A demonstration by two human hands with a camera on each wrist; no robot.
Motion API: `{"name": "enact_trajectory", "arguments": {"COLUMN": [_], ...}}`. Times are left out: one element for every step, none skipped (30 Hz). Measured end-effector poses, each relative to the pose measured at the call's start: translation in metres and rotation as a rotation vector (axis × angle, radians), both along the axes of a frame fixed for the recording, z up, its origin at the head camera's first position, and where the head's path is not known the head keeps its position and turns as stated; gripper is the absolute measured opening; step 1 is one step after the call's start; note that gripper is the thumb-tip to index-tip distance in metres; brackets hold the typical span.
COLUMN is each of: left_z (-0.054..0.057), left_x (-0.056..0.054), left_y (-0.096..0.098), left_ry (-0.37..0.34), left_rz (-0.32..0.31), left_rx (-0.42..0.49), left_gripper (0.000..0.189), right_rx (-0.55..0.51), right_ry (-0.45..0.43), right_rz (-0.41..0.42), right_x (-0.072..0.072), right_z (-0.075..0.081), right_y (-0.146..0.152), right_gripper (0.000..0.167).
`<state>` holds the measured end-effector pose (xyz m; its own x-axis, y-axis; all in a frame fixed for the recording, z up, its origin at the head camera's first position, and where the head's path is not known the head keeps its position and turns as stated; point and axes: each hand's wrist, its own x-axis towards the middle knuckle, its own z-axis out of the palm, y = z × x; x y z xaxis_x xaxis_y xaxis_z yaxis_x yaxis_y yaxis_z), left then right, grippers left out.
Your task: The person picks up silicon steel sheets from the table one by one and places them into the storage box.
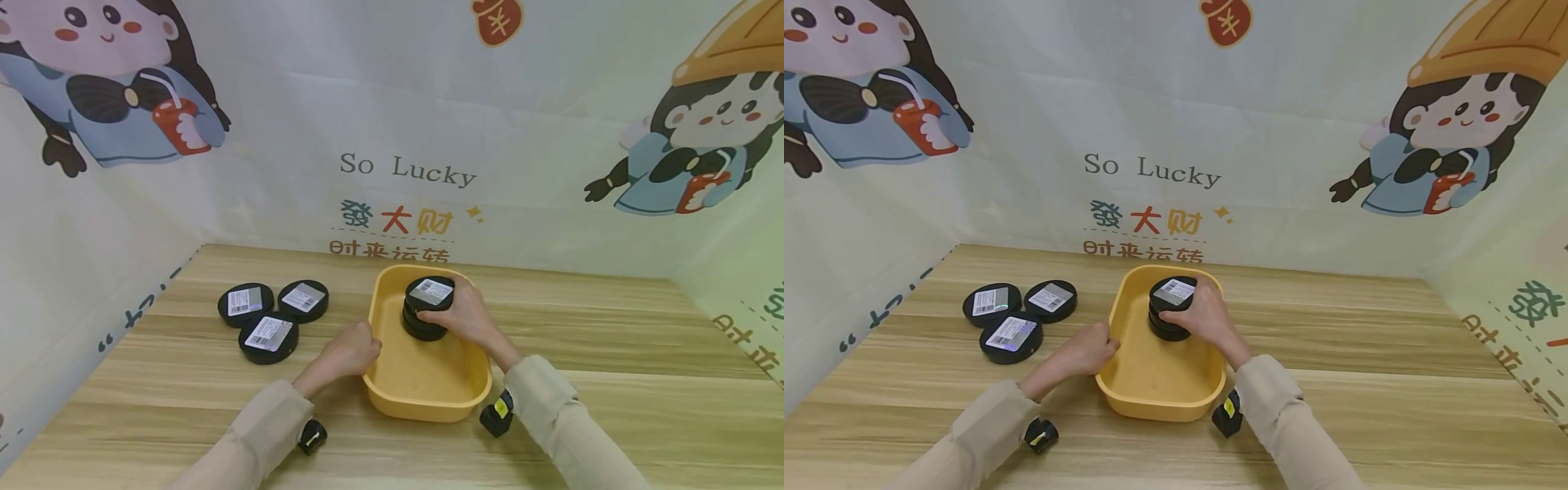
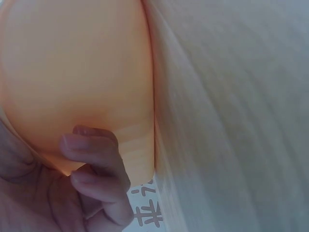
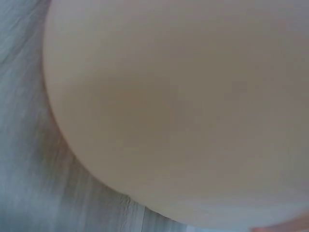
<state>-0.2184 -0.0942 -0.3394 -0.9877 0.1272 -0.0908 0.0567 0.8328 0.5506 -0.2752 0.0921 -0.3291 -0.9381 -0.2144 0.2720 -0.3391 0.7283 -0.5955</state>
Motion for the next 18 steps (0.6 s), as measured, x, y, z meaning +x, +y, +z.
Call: {"name": "enact_trajectory", "arguments": {"left_z": [0.0001,0.0,0.0001,0.0001,0.0,0.0001,0.0003,0.0002,0.0004,0.0002,0.0004,0.0002,0.0002,0.0001,0.0001,-0.0001,-0.0003,-0.0006], "left_x": [0.0003,0.0003,0.0006,0.0007,0.0009,0.0011,0.0013,0.0012,0.0012,0.001,0.0009,0.0008,0.0006,0.0005,0.0005,0.0005,0.0004,0.0003], "left_y": [0.0,0.0001,0.0001,0.0001,0.0001,0.0001,0.0002,0.0004,0.0004,0.0004,0.0004,0.0003,0.0003,0.0003,0.0001,0.0001,0.0002,0.0004], "left_ry": [0.005,0.006,0.009,0.011,0.013,0.016,0.018,0.015,0.014,0.012,0.011,0.01,0.009,0.006,0.006,0.008,0.009,0.01], "left_rz": [-0.002,-0.003,-0.004,-0.004,-0.005,-0.006,-0.007,-0.006,-0.005,-0.003,-0.003,-0.004,-0.003,-0.001,-0.001,-0.003,-0.005,-0.005], "left_rx": [0.001,0.0,0.0,-0.001,-0.001,-0.002,-0.003,-0.003,-0.001,0.0,0.0,0.0,0.001,0.002,0.004,0.003,0.002,0.004], "left_gripper": [0.019,0.019,0.019,0.018,0.018,0.018,0.018,0.018,0.018,0.018,0.019,0.019,0.019,0.02,0.02,0.02,0.02,0.02], "right_rx": [0.003,0.006,0.009,0.011,0.015,0.014,0.012,0.009,0.007,0.005,0.004,0.002,0.004,0.005,0.008,0.009,0.008,0.006], "right_ry": [-0.005,-0.007,-0.011,-0.013,-0.01,-0.01,-0.012,-0.011,-0.012,-0.011,-0.013,-0.016,-0.015,-0.015,-0.016,-0.016,-0.017,-0.018], "right_rz": [-0.002,-0.002,-0.003,-0.003,-0.002,-0.001,0.0,0.004,0.006,0.009,0.009,0.01,0.01,0.011,0.011,0.011,0.014,0.017], "right_x": [-0.0006,-0.0009,-0.0013,-0.0015,-0.0019,-0.0019,-0.0021,-0.002,-0.0019,-0.0018,-0.0017,-0.0015,-0.0017,-0.002,-0.0022,-0.0024,-0.0027,-0.0027], "right_z": [-0.0002,-0.0002,-0.0001,-0.0001,-0.0001,0.0,-0.0001,0.0,0.0001,0.0,0.0,-0.0001,-0.0003,-0.0006,-0.0009,-0.0012,-0.0016,-0.0018], "right_y": [-0.0002,-0.0005,-0.0008,-0.0012,-0.0014,-0.0019,-0.0023,-0.0027,-0.0031,-0.0035,-0.0039,-0.0043,-0.0045,-0.0047,-0.0049,-0.0049,-0.0047,-0.0045], "right_gripper": [0.08,0.08,0.08,0.081,0.08,0.08,0.08,0.08,0.079,0.079,0.079,0.079,0.079,0.079,0.079,0.079,0.079,0.079]}}
